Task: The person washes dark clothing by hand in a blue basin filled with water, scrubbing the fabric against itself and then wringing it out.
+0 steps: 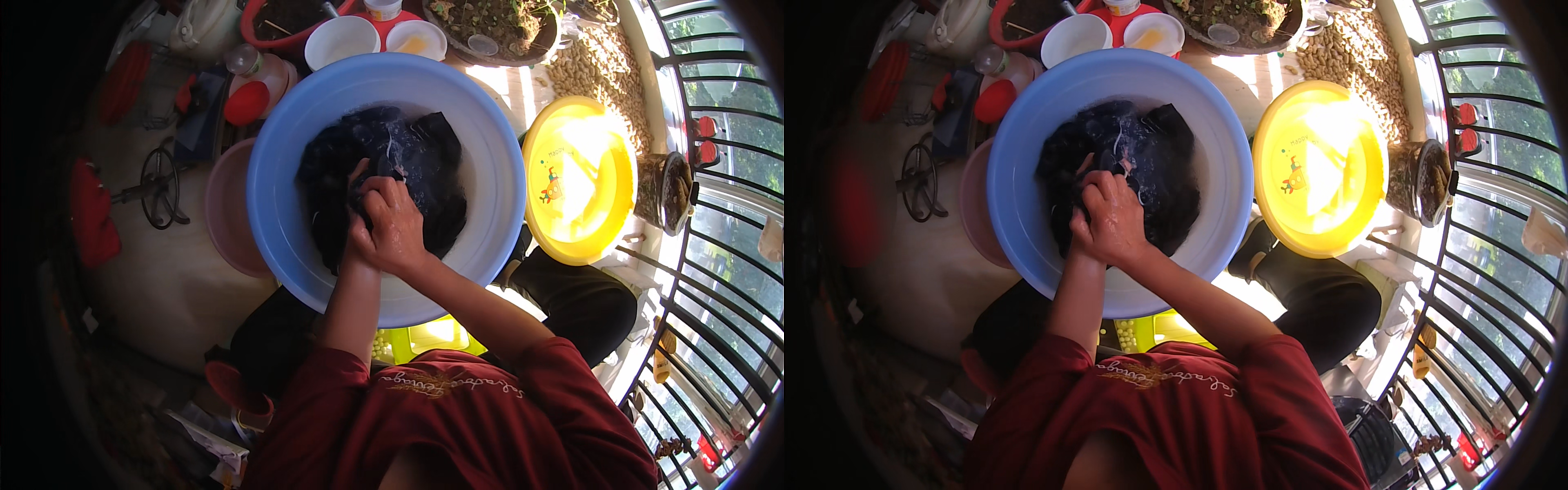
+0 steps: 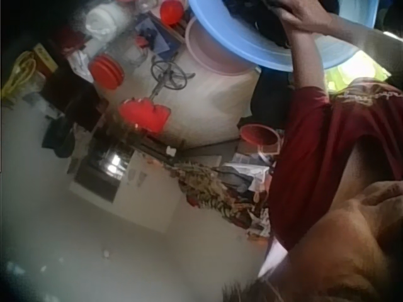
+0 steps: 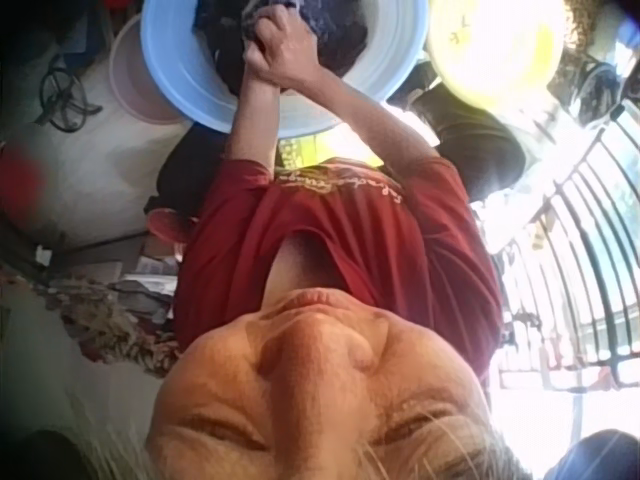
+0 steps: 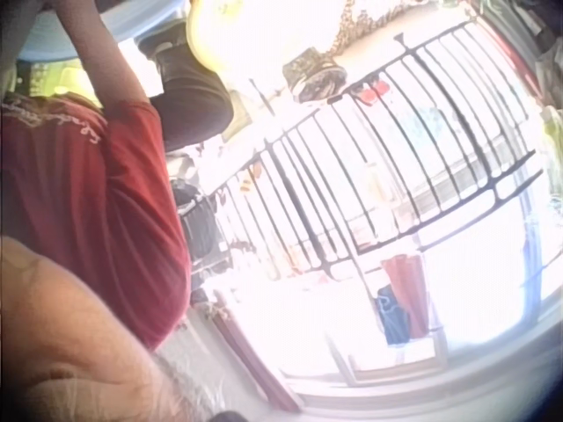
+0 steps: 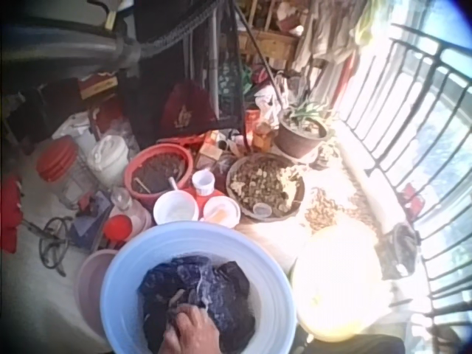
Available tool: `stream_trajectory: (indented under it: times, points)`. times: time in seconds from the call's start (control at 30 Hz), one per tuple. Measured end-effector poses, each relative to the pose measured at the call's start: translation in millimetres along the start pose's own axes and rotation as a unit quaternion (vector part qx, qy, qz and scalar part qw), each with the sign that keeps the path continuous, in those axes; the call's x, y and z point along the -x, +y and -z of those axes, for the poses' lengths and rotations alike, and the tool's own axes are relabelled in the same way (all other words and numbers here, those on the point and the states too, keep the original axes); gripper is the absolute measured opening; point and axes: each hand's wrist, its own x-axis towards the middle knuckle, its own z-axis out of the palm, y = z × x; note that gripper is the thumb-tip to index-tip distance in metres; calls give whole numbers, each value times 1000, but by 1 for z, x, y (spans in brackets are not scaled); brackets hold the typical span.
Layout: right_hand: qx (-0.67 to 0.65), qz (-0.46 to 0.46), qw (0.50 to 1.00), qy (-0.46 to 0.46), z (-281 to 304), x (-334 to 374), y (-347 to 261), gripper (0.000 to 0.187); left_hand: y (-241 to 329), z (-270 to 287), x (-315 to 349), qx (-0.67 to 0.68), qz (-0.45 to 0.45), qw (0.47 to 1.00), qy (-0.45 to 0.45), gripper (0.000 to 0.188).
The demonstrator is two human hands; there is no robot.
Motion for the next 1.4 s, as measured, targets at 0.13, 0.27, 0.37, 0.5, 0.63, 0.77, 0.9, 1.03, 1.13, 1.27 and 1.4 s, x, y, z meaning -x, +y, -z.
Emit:
stream_trajectory:
  times: [0.13,0.27,0.37,0.5,0.63,0.77,0.9,1.03,1.13,1.27,1.4]
  points:
    - [-28,-220,974,55,-15,-33,69,23,6,-26,-16,122,93,977,146,30]
    - [-74,-315,945,53,-17,-26,55,29,11,10,-24,137,106,982,77,33]
    - [-47,-79,995,50,-20,-2,11,32,5,-2,-6,-29,-83,991,101,32]
    - [27,-317,948,15,-24,-42,81,40,11,-17,-13,136,104,969,177,30]
    - [51,-346,937,21,-9,-40,96,39,5,-17,-24,66,34,974,213,23]
    - [78,-285,955,20,-25,-2,120,36,-1,8,-49,-271,-72,941,190,37]
    - [168,-293,939,-65,-40,-2,139,28,-14,24,-69,-553,-51,799,231,51]
    - [127,-377,912,-103,-14,-37,114,21,1,23,-77,-454,70,852,251,46]
    - [-29,-187,980,64,-2,-27,70,25,1,29,-74,16,142,973,181,38]
    - [-33,-71,997,-26,9,-9,-13,29,-8,13,-38,248,142,958,6,40]
    - [26,-66,997,-8,-17,-17,22,20,-20,23,-25,585,160,789,-98,41]
